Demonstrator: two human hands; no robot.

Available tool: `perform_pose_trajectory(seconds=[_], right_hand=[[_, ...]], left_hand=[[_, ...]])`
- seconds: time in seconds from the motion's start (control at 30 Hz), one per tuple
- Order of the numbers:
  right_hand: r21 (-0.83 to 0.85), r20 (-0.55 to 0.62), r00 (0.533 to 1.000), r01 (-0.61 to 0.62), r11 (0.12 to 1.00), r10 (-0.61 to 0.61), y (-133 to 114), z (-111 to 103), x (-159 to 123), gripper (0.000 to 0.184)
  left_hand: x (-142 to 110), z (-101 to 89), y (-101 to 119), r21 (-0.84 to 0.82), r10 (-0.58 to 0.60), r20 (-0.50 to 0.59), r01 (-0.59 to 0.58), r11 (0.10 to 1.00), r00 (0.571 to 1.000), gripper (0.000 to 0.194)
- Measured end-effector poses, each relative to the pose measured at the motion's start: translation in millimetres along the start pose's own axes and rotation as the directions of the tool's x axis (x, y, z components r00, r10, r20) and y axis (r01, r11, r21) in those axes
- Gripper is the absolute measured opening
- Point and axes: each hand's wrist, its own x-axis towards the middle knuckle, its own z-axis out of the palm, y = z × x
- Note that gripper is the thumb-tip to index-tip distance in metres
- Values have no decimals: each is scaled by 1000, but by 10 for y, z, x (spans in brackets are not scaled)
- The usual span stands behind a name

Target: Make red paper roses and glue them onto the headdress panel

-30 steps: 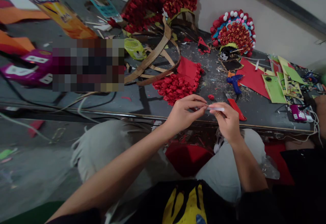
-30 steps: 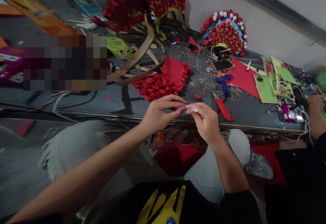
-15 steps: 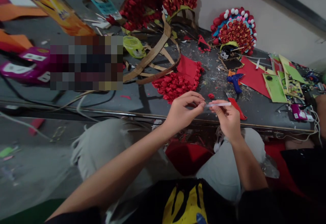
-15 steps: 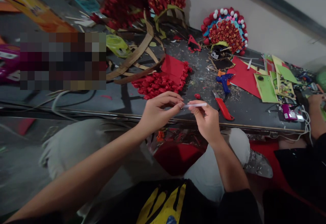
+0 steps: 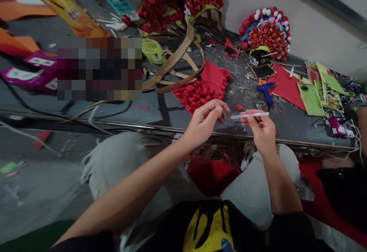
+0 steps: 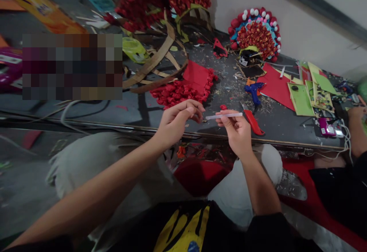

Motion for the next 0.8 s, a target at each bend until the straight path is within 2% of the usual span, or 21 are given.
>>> perform_pose_trajectory(seconds=[0.07,0.17,0.27,0.37,0.47,0.67,0.73,0.8], right_hand=[[-12,16,1000,10,1000,-10,-3,-2,-7,22],[-42,39,999,33,999,-31,1,-7,-16,23],[-105,73,996,59,993,-52,16,-14,-26,26],[-150,98,992,95,984,-81,36,-24,-36,28],[-188,117,989,110,976,-89,55,-37,-45,29],[-276,149,981,164,947,-127,64,-43,-54,24],[-292,162,978,172,941,-128,53,-34,-58,25],[-296,163,979,169,940,-124,43,-23,-63,26]], left_hand=[[-4,5,-8,62,26,7,-26,998,1000,25],[-15,9,-19,171,70,17,-72,983,997,15],[-30,5,-34,292,193,80,-208,934,978,15],[-48,-4,-65,402,346,152,-377,835,926,14],[-59,-11,-99,498,446,195,-480,722,874,13],[-54,-15,-85,647,506,317,-573,504,802,17],[-59,-10,-75,659,519,343,-594,460,783,18],[-67,-2,-76,673,506,354,-590,446,787,19]])
